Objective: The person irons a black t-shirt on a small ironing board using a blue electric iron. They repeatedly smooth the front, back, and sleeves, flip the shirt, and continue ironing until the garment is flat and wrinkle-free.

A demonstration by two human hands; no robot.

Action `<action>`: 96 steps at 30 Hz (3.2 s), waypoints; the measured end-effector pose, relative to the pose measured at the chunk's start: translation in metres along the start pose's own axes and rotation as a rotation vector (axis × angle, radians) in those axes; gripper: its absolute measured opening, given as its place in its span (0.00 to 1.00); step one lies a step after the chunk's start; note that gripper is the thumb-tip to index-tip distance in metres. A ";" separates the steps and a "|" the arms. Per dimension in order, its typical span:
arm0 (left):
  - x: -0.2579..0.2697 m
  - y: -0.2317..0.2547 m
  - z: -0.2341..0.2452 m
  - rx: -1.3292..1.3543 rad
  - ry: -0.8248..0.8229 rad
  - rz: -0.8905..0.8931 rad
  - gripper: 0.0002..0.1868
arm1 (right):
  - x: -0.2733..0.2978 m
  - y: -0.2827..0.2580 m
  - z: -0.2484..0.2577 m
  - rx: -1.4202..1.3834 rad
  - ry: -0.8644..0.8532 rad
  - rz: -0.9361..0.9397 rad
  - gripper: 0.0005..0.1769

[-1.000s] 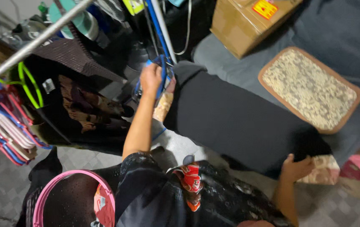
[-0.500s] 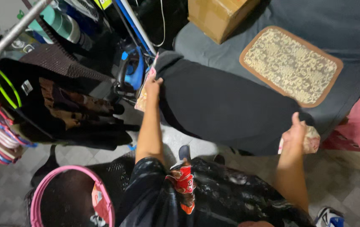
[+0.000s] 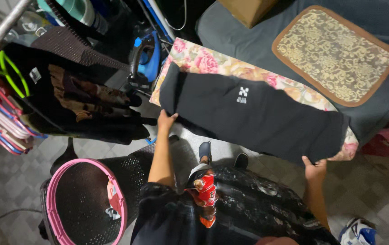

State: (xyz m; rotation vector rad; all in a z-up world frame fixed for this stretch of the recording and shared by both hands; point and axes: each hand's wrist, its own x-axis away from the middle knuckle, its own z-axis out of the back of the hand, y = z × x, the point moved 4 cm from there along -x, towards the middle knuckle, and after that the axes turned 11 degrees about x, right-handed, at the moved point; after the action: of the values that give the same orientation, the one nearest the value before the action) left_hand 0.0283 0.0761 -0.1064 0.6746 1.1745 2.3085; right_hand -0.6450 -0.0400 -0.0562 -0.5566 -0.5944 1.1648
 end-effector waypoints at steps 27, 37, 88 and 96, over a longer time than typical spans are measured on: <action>-0.081 0.133 0.018 -0.431 0.517 -0.480 0.27 | -0.151 -0.154 -0.068 0.812 -0.187 0.580 0.25; -0.107 0.092 -0.011 -0.474 -0.155 -0.372 0.23 | -0.157 -0.150 -0.072 0.887 -0.272 0.545 0.21; 0.010 0.111 0.049 -0.077 0.262 -0.535 0.30 | 0.015 -0.274 -0.230 0.663 -0.236 1.010 0.39; -0.046 0.124 0.083 -0.103 0.439 -0.652 0.24 | 0.103 -0.370 -0.340 0.537 -0.455 1.401 0.35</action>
State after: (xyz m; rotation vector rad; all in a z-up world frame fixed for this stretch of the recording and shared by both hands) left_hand 0.0923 0.0334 0.0297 -0.2542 1.2122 1.9601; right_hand -0.1340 -0.0849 -0.0354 -0.1678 -0.1611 2.7182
